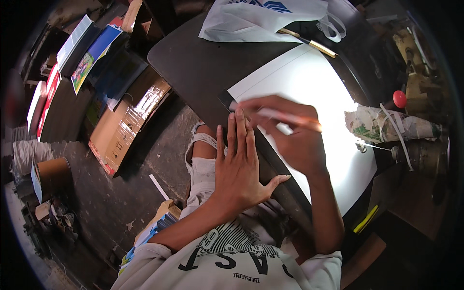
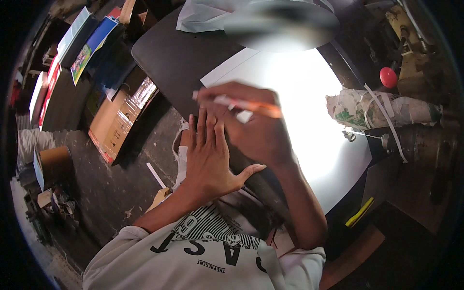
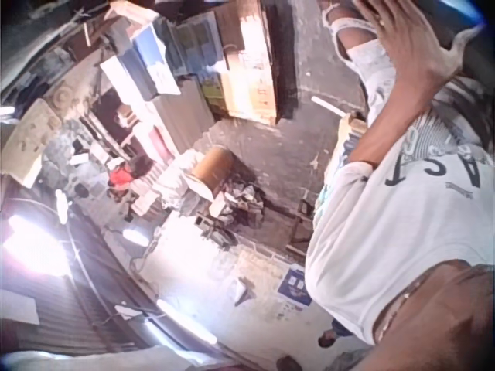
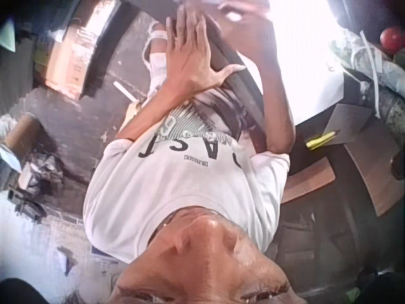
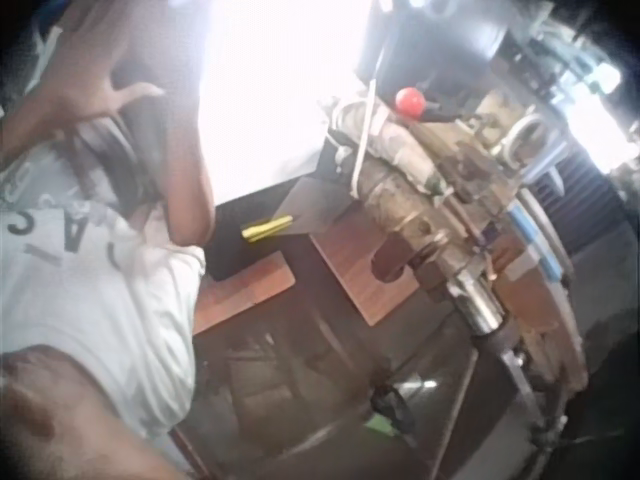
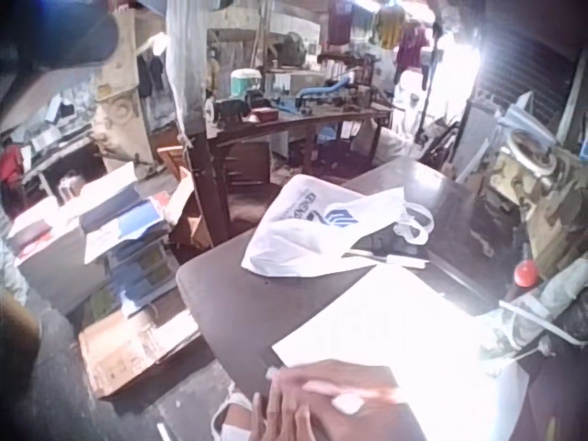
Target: The person uses a ruler and pen to draw lines on a large sheet of white paper, measuring and marking specific intervals. The person also uses a utility knife to cut a section of the paper against the ruler.
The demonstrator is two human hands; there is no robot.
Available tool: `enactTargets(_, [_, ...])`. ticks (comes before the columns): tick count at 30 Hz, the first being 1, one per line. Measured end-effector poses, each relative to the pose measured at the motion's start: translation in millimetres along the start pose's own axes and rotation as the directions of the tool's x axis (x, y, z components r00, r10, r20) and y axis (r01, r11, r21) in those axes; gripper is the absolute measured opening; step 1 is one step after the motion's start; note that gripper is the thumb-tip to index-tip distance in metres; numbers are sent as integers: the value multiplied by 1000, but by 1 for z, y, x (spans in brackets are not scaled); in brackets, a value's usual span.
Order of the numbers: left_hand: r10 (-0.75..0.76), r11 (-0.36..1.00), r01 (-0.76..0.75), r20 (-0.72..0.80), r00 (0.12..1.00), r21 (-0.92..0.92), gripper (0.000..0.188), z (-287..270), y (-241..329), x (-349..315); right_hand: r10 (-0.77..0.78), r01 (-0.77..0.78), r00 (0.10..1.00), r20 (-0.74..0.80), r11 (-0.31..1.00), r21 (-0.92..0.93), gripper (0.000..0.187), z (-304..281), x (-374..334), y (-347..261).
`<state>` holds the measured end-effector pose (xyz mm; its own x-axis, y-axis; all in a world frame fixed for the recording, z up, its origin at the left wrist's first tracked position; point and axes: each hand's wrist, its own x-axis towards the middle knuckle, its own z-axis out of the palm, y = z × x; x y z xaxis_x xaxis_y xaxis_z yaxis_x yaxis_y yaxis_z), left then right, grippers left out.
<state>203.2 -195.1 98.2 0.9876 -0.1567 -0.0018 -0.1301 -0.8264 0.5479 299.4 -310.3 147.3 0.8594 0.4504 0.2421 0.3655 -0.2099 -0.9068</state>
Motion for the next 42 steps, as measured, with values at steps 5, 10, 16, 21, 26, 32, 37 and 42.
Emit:
enactTargets(5, [23,999,-21,-54,998,32,129,-1,-2,-4,83,-82,977,-194,997,14,12,-2,19,2])
enactTargets(10, [16,999,-16,-22,1000,36,131,3,0,-2,19,-24,989,-150,999,-32,12,16,27,41])
enactTargets(16, [13,1000,-13,-37,999,-4,131,4,-5,-2,94,-99,993,-71,992,-72,13,19,37,38])
enactTargets(21, [40,999,-41,-51,998,-14,130,3,-5,-2,-6,8,1000,8,964,-265,13,14,43,33])
enactTargets(26, [35,999,-36,-50,998,-18,129,5,-1,-2,254,-229,967,27,909,-347,14,-8,9,3])
enactTargets(32, [-15,982,9,31,999,188,129,-1,10,2,450,-374,888,100,830,-413,10,-67,-85,-32])
enactTargets(37, [11,965,-16,19,1000,264,119,-1,8,6,479,-438,878,17,817,-374,11,-105,-182,-53])
enactTargets(42, [66,927,-70,23,998,370,112,-2,4,4,575,-580,808,-128,738,-345,14,-127,-263,-79])
